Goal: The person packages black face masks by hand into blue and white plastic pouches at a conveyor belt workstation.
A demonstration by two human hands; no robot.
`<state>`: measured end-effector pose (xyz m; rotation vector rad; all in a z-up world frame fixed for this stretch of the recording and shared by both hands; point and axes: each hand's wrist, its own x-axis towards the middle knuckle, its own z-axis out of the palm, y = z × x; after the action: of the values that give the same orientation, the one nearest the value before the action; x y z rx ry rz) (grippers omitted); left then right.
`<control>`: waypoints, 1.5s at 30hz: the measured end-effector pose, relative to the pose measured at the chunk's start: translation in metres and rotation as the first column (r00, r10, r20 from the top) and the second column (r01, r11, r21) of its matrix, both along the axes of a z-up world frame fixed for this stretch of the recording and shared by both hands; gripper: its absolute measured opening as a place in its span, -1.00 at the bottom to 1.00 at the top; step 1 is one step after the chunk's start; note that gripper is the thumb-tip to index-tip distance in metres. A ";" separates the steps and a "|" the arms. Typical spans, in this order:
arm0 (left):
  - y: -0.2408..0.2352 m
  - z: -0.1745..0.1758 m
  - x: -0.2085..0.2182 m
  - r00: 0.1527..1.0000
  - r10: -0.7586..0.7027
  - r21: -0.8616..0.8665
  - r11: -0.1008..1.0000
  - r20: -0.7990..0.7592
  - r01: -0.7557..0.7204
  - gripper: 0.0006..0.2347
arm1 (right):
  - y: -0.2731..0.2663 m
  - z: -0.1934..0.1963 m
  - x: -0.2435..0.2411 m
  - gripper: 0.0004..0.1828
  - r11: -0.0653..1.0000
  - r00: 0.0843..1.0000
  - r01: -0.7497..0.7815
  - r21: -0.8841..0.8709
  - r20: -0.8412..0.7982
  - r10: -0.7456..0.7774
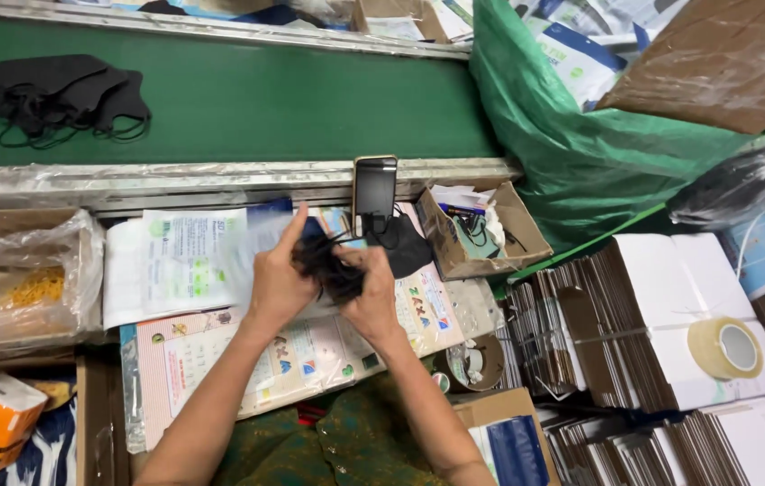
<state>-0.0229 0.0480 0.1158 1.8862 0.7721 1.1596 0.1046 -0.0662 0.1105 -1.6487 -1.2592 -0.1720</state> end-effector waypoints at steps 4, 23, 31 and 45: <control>-0.012 0.011 0.006 0.912 -0.323 -0.023 0.940 0.251 0.340 -0.45 | -0.014 0.025 0.018 -0.58 0.968 0.970 -0.206 -0.141 0.104 0.221; 0.006 0.059 0.008 0.715 -0.686 -0.118 0.727 -0.132 0.676 -0.68 | -0.046 0.054 0.045 -0.73 0.758 0.907 -0.389 -0.524 -0.073 0.415; -0.011 0.035 0.018 0.794 -0.600 -0.084 0.790 0.096 0.607 -0.86 | -0.050 0.069 0.022 -0.64 0.976 0.967 -0.216 -0.040 0.132 0.220; 0.047 0.047 0.014 0.931 -0.350 -0.147 0.921 0.101 0.362 -0.81 | -0.012 0.053 0.066 -0.90 0.971 0.974 -0.125 -0.204 0.161 0.160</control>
<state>-0.0094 0.0950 0.1626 1.7458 0.4427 0.9009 0.1707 -0.0778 0.1632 -1.7280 -1.5662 -0.1123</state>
